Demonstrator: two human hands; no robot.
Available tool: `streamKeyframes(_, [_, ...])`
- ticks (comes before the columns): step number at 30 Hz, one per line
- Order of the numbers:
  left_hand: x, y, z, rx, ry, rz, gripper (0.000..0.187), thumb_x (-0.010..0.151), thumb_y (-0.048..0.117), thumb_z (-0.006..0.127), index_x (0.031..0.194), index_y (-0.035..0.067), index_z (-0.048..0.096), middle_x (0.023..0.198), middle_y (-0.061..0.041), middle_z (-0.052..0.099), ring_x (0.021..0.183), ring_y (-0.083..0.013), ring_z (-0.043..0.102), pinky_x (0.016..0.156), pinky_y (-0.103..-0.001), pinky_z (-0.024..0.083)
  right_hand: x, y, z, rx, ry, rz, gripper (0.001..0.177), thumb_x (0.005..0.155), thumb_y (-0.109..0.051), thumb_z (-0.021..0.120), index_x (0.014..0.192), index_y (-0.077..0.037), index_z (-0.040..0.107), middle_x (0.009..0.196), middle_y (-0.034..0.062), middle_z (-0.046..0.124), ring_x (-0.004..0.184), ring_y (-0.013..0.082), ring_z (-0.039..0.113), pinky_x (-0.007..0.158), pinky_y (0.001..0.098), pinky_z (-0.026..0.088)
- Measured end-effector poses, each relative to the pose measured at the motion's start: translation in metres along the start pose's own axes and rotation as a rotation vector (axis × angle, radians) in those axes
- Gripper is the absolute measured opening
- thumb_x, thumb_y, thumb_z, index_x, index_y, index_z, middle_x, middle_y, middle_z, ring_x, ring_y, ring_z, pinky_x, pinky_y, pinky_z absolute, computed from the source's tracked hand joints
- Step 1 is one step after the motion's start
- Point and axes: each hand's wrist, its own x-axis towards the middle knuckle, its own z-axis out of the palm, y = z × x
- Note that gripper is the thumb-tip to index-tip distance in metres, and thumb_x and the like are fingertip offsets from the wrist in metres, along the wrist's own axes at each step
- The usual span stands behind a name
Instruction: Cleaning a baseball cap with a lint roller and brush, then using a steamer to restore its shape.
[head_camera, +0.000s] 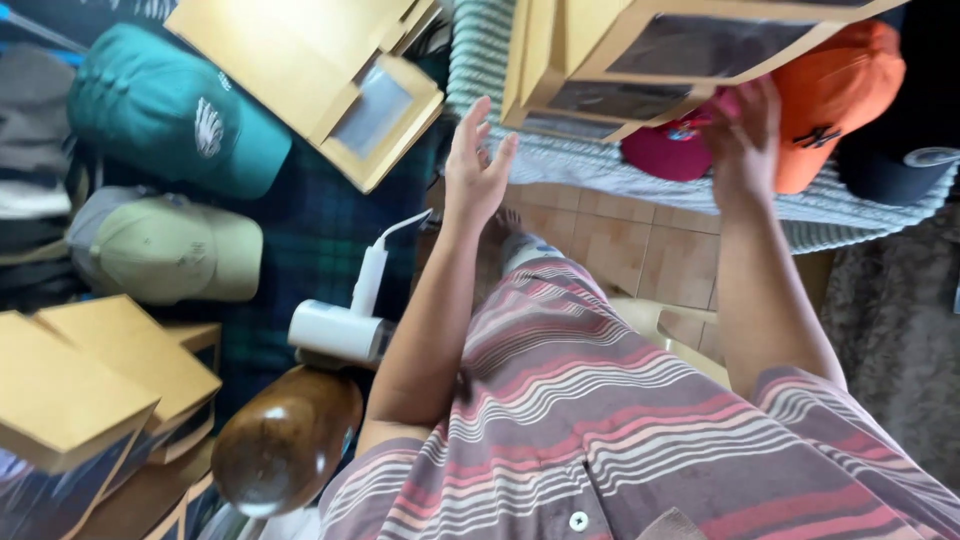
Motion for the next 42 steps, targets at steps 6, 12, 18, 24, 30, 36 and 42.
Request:
streamKeyframes(6, [0.06,0.004,0.041,0.173,-0.162,0.212,0.08,0.095,0.018,0.075,0.162,0.017,0.032,0.161,-0.025,0.036,0.144,-0.0498,0.042,0.118,-0.063,0.039,0.022,0.007,0.017,-0.082,-0.177,0.204,0.026,0.092,0.012,0.05,0.11,-0.005,0.056,0.105,0.0128,0.064,0.097,0.0192,0.06,0.08,0.0278,0.043])
streamKeyframes(12, [0.043,-0.01,0.054,0.233,-0.061,0.229,0.083,0.087,0.018,0.079,0.159,0.011,0.039,0.154,-0.026,0.045,0.14,-0.0473,0.047,0.114,-0.058,0.043,0.031,0.008,0.009,0.079,-0.3,0.25,0.052,0.09,0.015,0.065,0.134,-0.005,0.047,0.124,0.0096,0.055,0.124,0.023,0.057,0.102,0.0415,0.047])
streamKeyframes(18, [0.032,-0.033,0.06,0.236,0.049,0.245,0.084,0.083,0.028,0.081,0.156,0.011,0.043,0.151,-0.023,0.052,0.138,-0.0417,0.052,0.115,-0.052,0.046,0.064,-0.011,-0.027,-0.207,-0.591,0.371,0.028,0.098,0.005,0.064,0.126,0.007,0.065,0.116,0.0239,0.066,0.12,0.0264,0.059,0.106,0.0527,0.045])
streamKeyframes(24, [0.025,-0.011,0.038,0.206,-0.157,0.028,0.078,0.094,0.024,0.068,0.161,0.021,0.028,0.162,-0.017,0.042,0.149,-0.0334,0.043,0.121,-0.041,0.034,0.092,0.0,-0.044,-0.292,-0.739,0.481,0.014,0.104,-0.003,0.056,0.114,0.001,0.066,0.125,0.0169,0.068,0.117,0.0268,0.065,0.104,0.0376,0.055])
streamKeyframes(30, [-0.044,-0.034,-0.041,0.18,0.246,-0.16,0.058,0.093,0.026,0.066,0.146,0.011,0.052,0.141,-0.012,0.064,0.125,-0.027,0.065,0.107,-0.036,0.048,0.13,0.187,-0.141,-1.036,-1.451,-0.129,0.028,0.084,-0.03,0.075,0.111,-0.025,0.078,0.121,-0.0058,0.076,0.107,0.016,0.075,0.084,0.0344,0.057])
streamKeyframes(36, [-0.159,-0.024,-0.086,0.128,0.719,-0.414,0.044,0.095,0.024,0.064,0.138,0.017,0.062,0.129,-0.006,0.071,0.116,-0.0269,0.071,0.098,-0.038,0.057,0.056,0.108,0.087,-0.593,-1.685,0.321,0.04,0.098,-0.007,0.061,0.138,-0.003,0.063,0.129,0.0134,0.072,0.119,0.027,0.068,0.098,0.0382,0.052])
streamKeyframes(42, [-0.27,-0.052,-0.087,0.01,0.95,-0.46,0.041,0.098,0.022,0.069,0.139,0.023,0.065,0.128,-0.005,0.072,0.119,-0.0245,0.068,0.101,-0.039,0.057,-0.031,0.004,0.274,-0.481,-1.833,0.132,0.046,0.096,-0.007,0.064,0.142,-0.009,0.061,0.123,0.0126,0.073,0.11,0.0257,0.072,0.086,0.0383,0.06])
